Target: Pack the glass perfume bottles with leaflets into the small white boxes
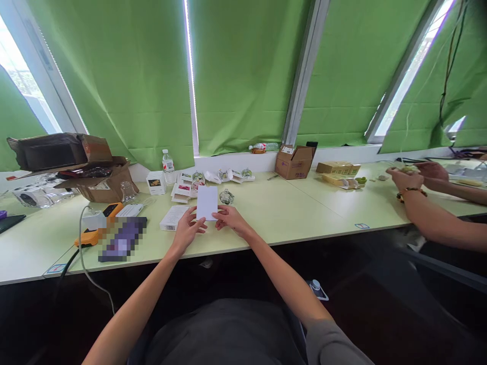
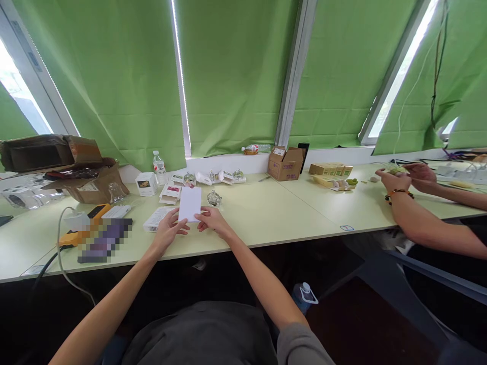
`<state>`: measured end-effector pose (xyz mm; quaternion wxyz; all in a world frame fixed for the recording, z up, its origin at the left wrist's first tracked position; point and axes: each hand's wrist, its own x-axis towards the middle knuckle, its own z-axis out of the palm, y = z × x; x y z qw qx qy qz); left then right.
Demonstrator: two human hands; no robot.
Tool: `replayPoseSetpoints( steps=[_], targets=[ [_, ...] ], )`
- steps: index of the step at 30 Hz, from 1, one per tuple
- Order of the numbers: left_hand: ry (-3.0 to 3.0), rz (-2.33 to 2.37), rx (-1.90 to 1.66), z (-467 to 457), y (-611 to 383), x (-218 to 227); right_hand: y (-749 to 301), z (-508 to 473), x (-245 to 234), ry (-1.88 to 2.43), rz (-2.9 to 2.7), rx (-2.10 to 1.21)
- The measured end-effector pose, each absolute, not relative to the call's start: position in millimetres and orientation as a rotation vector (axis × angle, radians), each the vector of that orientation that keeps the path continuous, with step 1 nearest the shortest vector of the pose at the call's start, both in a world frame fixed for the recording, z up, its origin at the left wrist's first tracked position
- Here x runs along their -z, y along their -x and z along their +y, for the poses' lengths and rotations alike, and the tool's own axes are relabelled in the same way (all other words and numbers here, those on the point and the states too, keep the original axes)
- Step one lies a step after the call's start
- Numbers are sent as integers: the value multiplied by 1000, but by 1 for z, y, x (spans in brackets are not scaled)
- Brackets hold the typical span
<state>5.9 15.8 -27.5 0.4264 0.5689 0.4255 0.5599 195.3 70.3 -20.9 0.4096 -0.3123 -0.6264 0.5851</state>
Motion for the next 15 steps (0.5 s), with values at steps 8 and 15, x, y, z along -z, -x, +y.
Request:
replayPoseSetpoints(
  steps=[8, 15],
  targets=[
    [-1323, 1080, -1429, 16, -8, 24, -193, 69, 21, 786, -1566, -1455],
    [-1320, 1069, -1430, 16, -6, 25, -193, 67, 17, 803, -1541, -1421]
  ],
)
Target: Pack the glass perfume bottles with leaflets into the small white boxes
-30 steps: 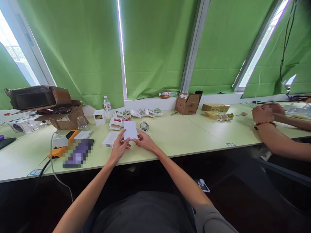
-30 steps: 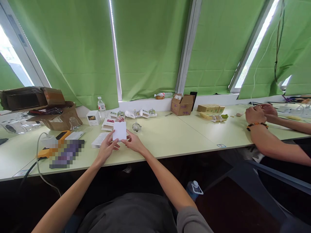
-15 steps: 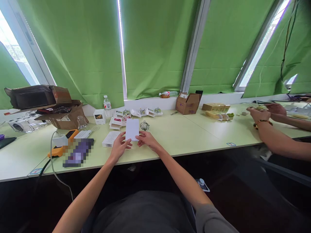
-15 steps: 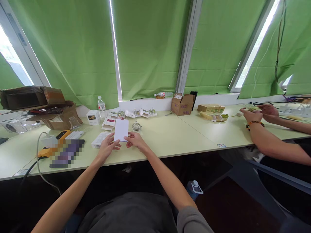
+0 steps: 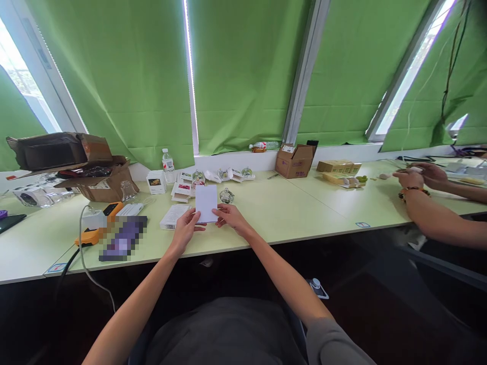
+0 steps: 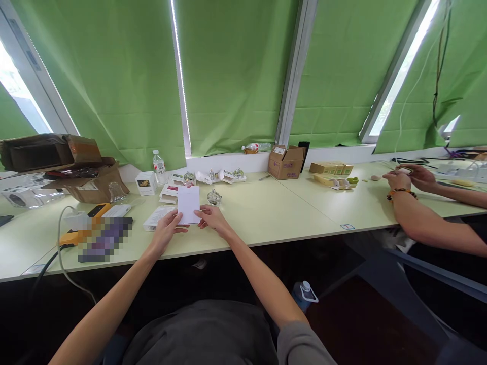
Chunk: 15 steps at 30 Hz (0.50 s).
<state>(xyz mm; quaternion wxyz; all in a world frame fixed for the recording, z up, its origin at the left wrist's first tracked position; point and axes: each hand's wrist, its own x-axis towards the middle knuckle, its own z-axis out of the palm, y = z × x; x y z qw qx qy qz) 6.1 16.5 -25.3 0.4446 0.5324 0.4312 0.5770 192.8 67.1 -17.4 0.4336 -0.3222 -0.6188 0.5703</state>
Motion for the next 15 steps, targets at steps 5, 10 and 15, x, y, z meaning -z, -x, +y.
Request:
replayPoseSetpoints(
  steps=[5, 10, 15],
  targets=[
    [-1313, 1049, -1450, 17, -6, 26, -193, 68, 18, 796, -1549, -1412],
    [-1310, 1058, -1472, 18, -5, 26, -193, 66, 16, 820, -1580, -1414],
    [-1306, 1067, -1462, 18, -5, 26, -194, 64, 15, 835, -1572, -1434]
  ],
)
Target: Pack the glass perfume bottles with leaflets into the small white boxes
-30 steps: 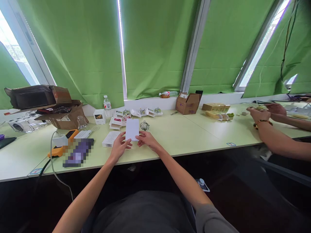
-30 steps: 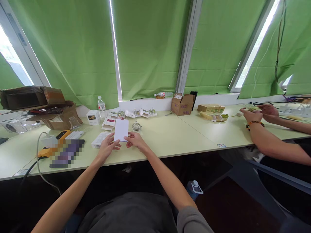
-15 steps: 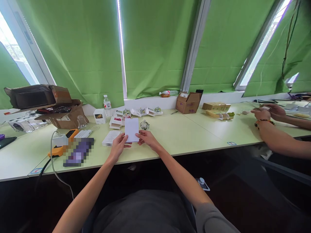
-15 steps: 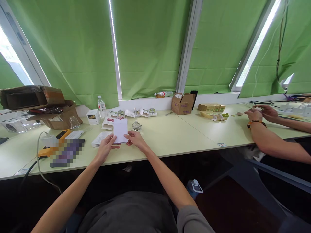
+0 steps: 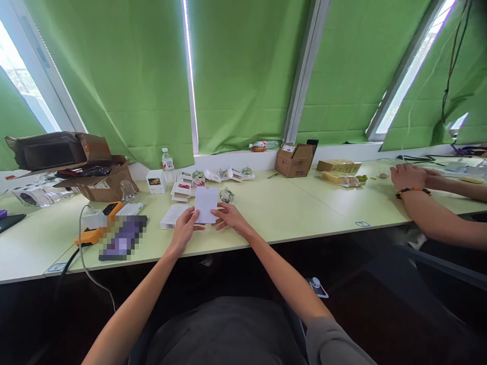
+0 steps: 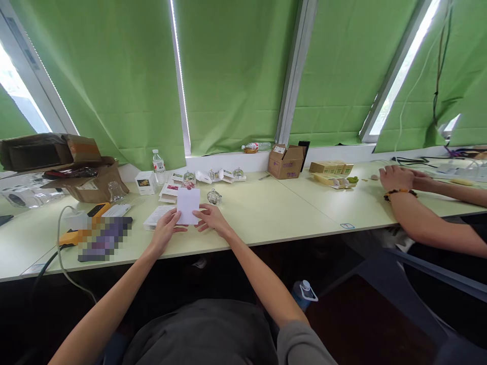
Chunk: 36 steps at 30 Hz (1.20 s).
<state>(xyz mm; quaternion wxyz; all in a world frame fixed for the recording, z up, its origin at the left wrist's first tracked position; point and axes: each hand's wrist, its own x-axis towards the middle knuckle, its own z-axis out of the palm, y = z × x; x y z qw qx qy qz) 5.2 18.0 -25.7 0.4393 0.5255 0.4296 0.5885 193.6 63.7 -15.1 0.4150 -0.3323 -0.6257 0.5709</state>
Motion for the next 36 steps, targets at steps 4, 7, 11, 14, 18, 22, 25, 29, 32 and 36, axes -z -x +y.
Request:
replayPoseSetpoints(
  steps=[4, 7, 11, 14, 18, 22, 25, 29, 32, 36],
  targets=[
    [-1300, 1083, -1476, 18, -6, 25, -193, 65, 16, 814, -1607, -1443],
    [-1311, 1094, -1489, 17, -6, 25, -193, 66, 17, 818, -1613, -1441],
    [-1326, 1096, -1480, 16, -6, 25, -193, 66, 18, 827, -1617, -1424],
    [-1325, 1090, -1475, 16, -6, 24, -193, 66, 18, 817, -1607, -1411],
    [-1323, 1097, -1463, 17, -6, 25, -192, 65, 16, 780, -1584, -1395],
    [-1332, 1117, -1466, 18, -7, 25, -191, 64, 14, 763, -1594, -1415],
    [-1340, 1132, -1463, 18, -6, 26, -192, 63, 13, 770, -1592, -1422],
    [-1357, 1141, -1461, 18, -6, 28, -192, 62, 13, 763, -1582, -1418],
    [-1373, 1134, -1462, 19, -5, 29, -192, 62, 13, 766, -1582, -1414],
    [-1369, 1136, -1471, 21, -5, 30, -192, 62, 12, 774, -1583, -1407]
  ],
)
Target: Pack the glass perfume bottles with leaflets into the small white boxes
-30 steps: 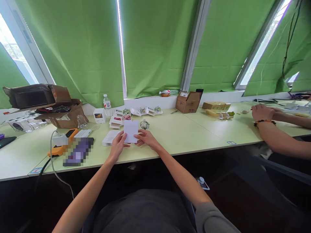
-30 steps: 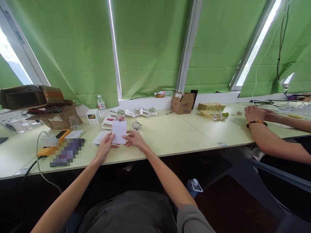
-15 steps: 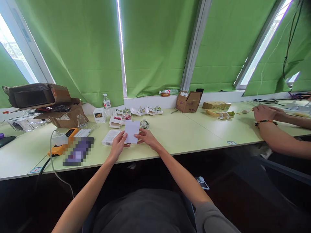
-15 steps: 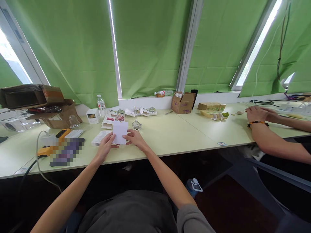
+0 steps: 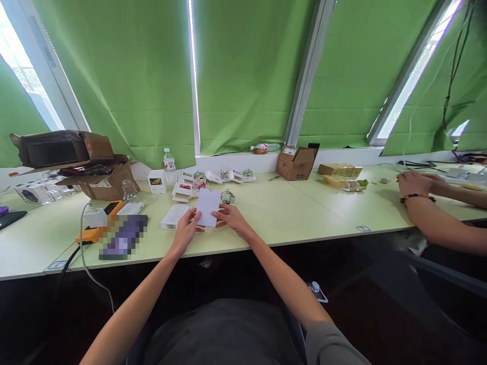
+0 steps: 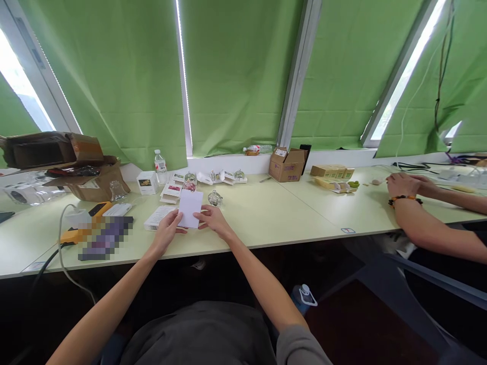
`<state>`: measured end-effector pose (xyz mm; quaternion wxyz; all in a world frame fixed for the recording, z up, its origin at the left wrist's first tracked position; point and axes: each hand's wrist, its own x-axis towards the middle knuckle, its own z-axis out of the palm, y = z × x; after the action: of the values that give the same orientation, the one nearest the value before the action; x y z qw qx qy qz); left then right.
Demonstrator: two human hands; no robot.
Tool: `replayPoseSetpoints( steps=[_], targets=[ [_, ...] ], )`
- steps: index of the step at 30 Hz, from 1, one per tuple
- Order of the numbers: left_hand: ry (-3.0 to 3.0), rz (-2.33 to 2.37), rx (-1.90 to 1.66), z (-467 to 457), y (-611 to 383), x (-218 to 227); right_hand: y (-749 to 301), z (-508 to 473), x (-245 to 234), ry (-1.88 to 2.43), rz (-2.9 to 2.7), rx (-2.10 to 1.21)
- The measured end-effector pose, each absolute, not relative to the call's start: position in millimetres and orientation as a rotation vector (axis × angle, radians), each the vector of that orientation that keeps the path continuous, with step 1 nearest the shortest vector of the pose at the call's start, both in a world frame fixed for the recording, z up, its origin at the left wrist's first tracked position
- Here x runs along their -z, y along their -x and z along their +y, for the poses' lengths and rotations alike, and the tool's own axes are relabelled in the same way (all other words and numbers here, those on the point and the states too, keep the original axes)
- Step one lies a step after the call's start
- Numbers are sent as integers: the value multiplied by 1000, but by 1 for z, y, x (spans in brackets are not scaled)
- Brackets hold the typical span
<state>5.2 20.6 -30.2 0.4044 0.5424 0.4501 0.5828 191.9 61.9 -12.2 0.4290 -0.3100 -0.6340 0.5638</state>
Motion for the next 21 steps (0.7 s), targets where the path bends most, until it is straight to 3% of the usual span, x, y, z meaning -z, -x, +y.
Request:
replayPoseSetpoints(
  steps=[21],
  targets=[
    [-1689, 1347, -1566, 15, -3, 28, -192, 63, 13, 775, -1555, -1347]
  ],
)
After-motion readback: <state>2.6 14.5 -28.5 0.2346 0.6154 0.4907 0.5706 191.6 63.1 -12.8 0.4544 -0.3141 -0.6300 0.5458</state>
